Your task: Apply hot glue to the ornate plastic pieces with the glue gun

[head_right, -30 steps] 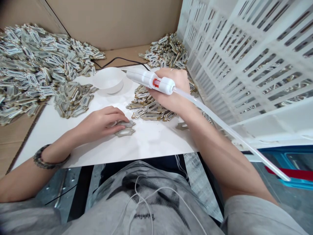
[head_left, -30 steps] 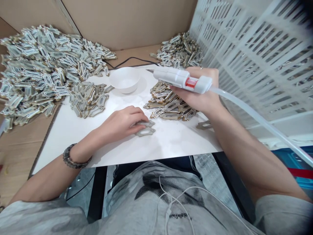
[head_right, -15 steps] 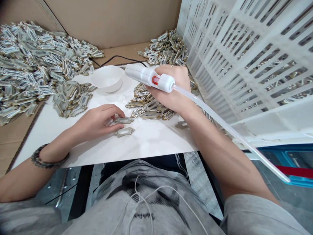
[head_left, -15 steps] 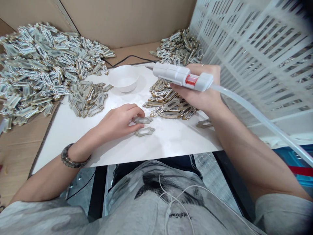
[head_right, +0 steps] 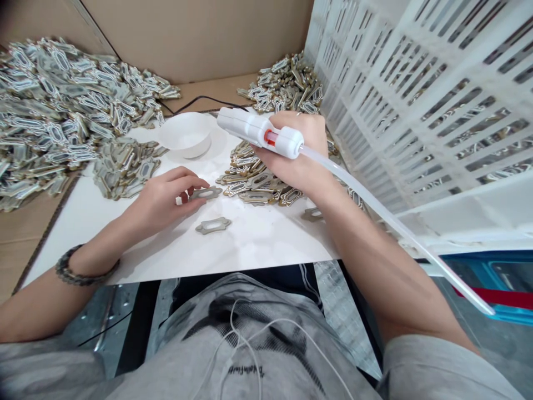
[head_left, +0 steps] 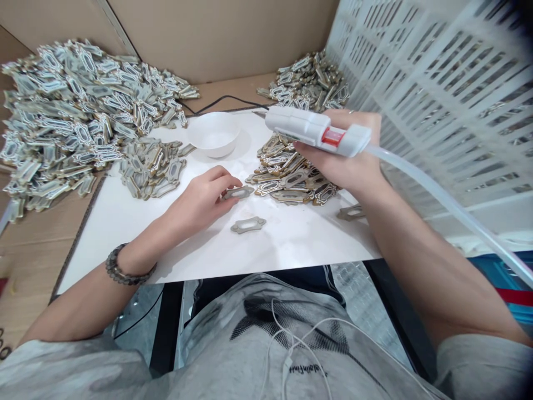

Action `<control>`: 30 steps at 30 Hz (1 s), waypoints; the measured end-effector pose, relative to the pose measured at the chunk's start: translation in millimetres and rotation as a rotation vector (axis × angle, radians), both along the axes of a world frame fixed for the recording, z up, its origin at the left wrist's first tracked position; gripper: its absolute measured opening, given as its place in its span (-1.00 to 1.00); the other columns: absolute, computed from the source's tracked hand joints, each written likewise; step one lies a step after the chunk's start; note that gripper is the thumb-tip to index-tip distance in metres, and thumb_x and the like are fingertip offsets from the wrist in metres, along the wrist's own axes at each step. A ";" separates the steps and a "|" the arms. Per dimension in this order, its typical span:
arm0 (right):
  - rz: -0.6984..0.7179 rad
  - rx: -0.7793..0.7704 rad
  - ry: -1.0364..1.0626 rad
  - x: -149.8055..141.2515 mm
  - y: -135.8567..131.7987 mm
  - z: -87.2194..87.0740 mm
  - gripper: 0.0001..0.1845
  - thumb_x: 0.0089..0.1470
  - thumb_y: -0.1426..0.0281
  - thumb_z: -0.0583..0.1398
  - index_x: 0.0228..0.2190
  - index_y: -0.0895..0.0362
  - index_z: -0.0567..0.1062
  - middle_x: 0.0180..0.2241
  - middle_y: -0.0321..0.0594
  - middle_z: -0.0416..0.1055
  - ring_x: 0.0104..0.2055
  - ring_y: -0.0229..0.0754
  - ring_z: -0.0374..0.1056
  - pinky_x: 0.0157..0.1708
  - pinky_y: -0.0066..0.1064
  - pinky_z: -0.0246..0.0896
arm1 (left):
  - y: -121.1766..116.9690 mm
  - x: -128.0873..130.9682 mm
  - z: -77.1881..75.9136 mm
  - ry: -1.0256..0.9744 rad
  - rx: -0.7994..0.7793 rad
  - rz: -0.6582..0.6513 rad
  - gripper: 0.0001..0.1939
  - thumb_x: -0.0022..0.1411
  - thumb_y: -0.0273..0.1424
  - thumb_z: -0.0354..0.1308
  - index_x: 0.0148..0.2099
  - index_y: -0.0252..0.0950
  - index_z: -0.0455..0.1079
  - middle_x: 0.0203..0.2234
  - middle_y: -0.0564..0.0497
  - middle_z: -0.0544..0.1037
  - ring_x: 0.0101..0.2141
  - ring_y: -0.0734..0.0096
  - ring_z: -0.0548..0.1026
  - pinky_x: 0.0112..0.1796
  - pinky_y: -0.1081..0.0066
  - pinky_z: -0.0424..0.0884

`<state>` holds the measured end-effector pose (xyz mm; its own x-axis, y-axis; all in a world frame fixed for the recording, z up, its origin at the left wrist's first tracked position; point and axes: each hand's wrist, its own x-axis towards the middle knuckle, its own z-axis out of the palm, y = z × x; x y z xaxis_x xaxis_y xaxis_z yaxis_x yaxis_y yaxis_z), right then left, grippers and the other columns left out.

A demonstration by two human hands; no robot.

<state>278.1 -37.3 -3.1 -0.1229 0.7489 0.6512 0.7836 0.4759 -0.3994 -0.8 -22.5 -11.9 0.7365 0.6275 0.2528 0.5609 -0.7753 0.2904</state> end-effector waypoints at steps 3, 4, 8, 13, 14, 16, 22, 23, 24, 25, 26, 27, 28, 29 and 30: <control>0.007 0.007 -0.008 0.3 0.4 -0.6 -0.68 0.12 0.07 0.18 -0.52 -0.02 0.34 -0.59 -0.23 0.27 -0.51 -0.09 0.18 -0.49 -0.21 -0.02 | 0.8 0.4 -0.5 -0.022 -0.039 0.006 -0.78 0.30 -0.34 0.10 -0.10 -0.32 0.49 -0.25 -0.09 0.55 -0.37 0.41 0.48 -0.28 0.42 0.41; 0.007 0.009 -0.013 0.3 0.3 -0.6 -0.69 0.12 0.07 0.18 -0.52 -0.02 0.34 -0.59 -0.23 0.28 -0.51 -0.09 0.18 -0.50 -0.20 -0.02 | 0.6 0.7 0.1 -0.025 -0.063 0.015 -0.79 0.29 -0.35 0.10 -0.11 -0.31 0.50 -0.28 -0.07 0.56 -0.39 0.41 0.48 -0.29 0.42 0.40; -0.006 0.005 -0.053 0.6 0.0 -0.6 -0.71 0.14 0.07 0.15 -0.48 -0.03 0.37 -0.57 -0.22 0.30 -0.48 -0.06 0.22 -0.48 -0.20 0.02 | -2.3 2.3 5.4 -0.077 -0.181 0.093 -0.81 0.24 -0.36 0.13 -0.17 -0.29 0.52 -0.35 -0.03 0.59 -0.42 0.41 0.47 -0.31 0.42 0.39; -0.002 -0.019 -0.110 1.4 -1.5 -0.1 -0.74 0.18 0.12 0.11 -0.46 -0.02 0.39 -0.51 -0.18 0.35 -0.41 -0.02 0.28 -0.43 -0.18 0.08 | -4.8 5.7 10.8 -0.328 -0.516 0.292 -0.83 0.11 -0.34 0.26 -0.25 -0.33 0.48 -0.40 -0.03 0.57 -0.42 0.40 0.48 -0.36 0.42 0.42; 0.001 -0.022 -0.113 1.0 -2.2 0.6 -0.73 0.17 0.13 0.11 -0.48 -0.01 0.37 -0.52 -0.18 0.34 -0.42 -0.03 0.27 -0.43 -0.18 0.08 | -4.8 6.5 10.9 -0.401 -0.624 0.319 -0.80 0.08 -0.34 0.29 -0.26 -0.34 0.45 -0.43 -0.02 0.55 -0.44 0.41 0.49 -0.38 0.42 0.44; 0.014 -0.024 -0.115 -0.3 -3.9 2.6 -0.70 0.16 0.14 0.13 -0.53 0.00 0.31 -0.55 -0.20 0.31 -0.44 -0.06 0.26 -0.44 -0.19 0.09 | -4.3 8.1 10.3 -0.554 -0.808 0.356 -0.75 0.03 -0.34 0.35 -0.28 -0.34 0.41 -0.45 0.01 0.53 -0.46 0.43 0.51 -0.37 0.41 0.48; 0.164 -0.008 -0.115 -3.9 -5.4 5.7 -0.61 0.03 0.26 0.22 -0.62 0.01 0.11 -0.62 -0.31 0.19 -0.56 -0.19 0.15 -0.53 -0.26 0.03 | -4.4 11.5 8.8 -0.836 -1.017 0.408 -0.70 -0.07 -0.40 0.43 -0.36 -0.35 0.36 -0.46 0.06 0.50 -0.43 0.46 0.53 -0.24 0.33 0.56; 0.201 -0.007 -0.127 -3.6 -4.8 5.0 -0.62 0.01 0.28 0.22 -0.63 0.01 0.11 -0.62 -0.31 0.21 -0.57 -0.20 0.15 -0.53 -0.27 0.03 | -4.9 11.9 8.9 -0.854 -1.028 0.407 -0.71 -0.07 -0.41 0.42 -0.37 -0.35 0.36 -0.46 0.06 0.50 -0.42 0.46 0.53 -0.22 0.33 0.56; 0.231 -0.008 -0.143 -3.0 -4.2 4.0 -0.64 -0.01 0.30 0.22 -0.62 0.01 0.12 -0.62 -0.32 0.22 -0.57 -0.21 0.17 -0.53 -0.27 0.03 | -5.5 12.3 9.0 -0.867 -1.035 0.404 -0.72 -0.06 -0.42 0.41 -0.37 -0.35 0.36 -0.45 0.06 0.50 -0.42 0.46 0.53 -0.22 0.33 0.57; 0.253 -0.015 -0.160 -2.2 -3.6 2.8 -0.66 -0.02 0.31 0.22 -0.62 0.01 0.14 -0.61 -0.32 0.24 -0.56 -0.21 0.18 -0.53 -0.28 0.05 | -6.1 12.7 9.2 -0.875 -1.039 0.401 -0.73 -0.05 -0.43 0.40 -0.38 -0.35 0.35 -0.45 0.06 0.50 -0.41 0.46 0.54 -0.21 0.33 0.57; 0.272 -0.027 -0.176 -1.4 -3.0 1.4 -0.69 -0.03 0.32 0.21 -0.61 0.01 0.16 -0.60 -0.32 0.26 -0.56 -0.21 0.18 -0.52 -0.28 0.06 | -6.7 13.0 9.3 -0.880 -1.041 0.398 -0.74 -0.04 -0.44 0.39 -0.37 -0.34 0.35 -0.44 0.06 0.51 -0.40 0.46 0.54 -0.20 0.32 0.57; 0.290 -0.041 -0.190 -0.6 -2.5 -0.1 -0.72 -0.02 0.33 0.21 -0.60 0.00 0.19 -0.59 -0.32 0.27 -0.56 -0.21 0.18 -0.51 -0.28 0.08 | -7.1 13.1 9.5 -0.882 -1.046 0.395 -0.75 -0.03 -0.44 0.39 -0.37 -0.34 0.35 -0.44 0.05 0.51 -0.40 0.46 0.54 -0.20 0.32 0.57; 0.307 -0.057 -0.202 -0.1 -2.1 -1.6 -0.75 -0.02 0.33 0.20 -0.59 0.00 0.22 -0.58 -0.32 0.28 -0.55 -0.21 0.19 -0.51 -0.29 0.09 | -7.5 13.3 9.7 -0.883 -1.051 0.391 -0.76 -0.03 -0.44 0.38 -0.36 -0.34 0.35 -0.43 0.05 0.52 -0.40 0.46 0.54 -0.20 0.32 0.57; 0.316 -0.066 -0.212 0.0 -1.9 -3.0 -0.78 0.00 0.32 0.19 -0.58 0.00 0.24 -0.58 -0.32 0.28 -0.55 -0.20 0.19 -0.50 -0.29 0.11 | -7.7 13.3 9.9 -0.883 -1.057 0.386 -0.76 -0.02 -0.44 0.38 -0.36 -0.34 0.35 -0.43 0.05 0.52 -0.40 0.45 0.54 -0.20 0.31 0.57; 0.316 -0.069 -0.219 -0.3 -1.9 -4.2 -0.80 0.01 0.30 0.19 -0.56 0.00 0.27 -0.57 -0.32 0.29 -0.55 -0.20 0.19 -0.50 -0.29 0.12 | -7.9 13.4 10.1 -0.883 -1.062 0.380 -0.76 -0.02 -0.44 0.37 -0.36 -0.34 0.35 -0.43 0.05 0.52 -0.40 0.45 0.55 -0.19 0.31 0.57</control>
<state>277.8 -39.2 -7.3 -0.4856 0.6930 0.5329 0.6728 0.6854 -0.2783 12.6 -30.4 -1.8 0.3354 0.9258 -0.1746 0.0149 0.1801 0.9835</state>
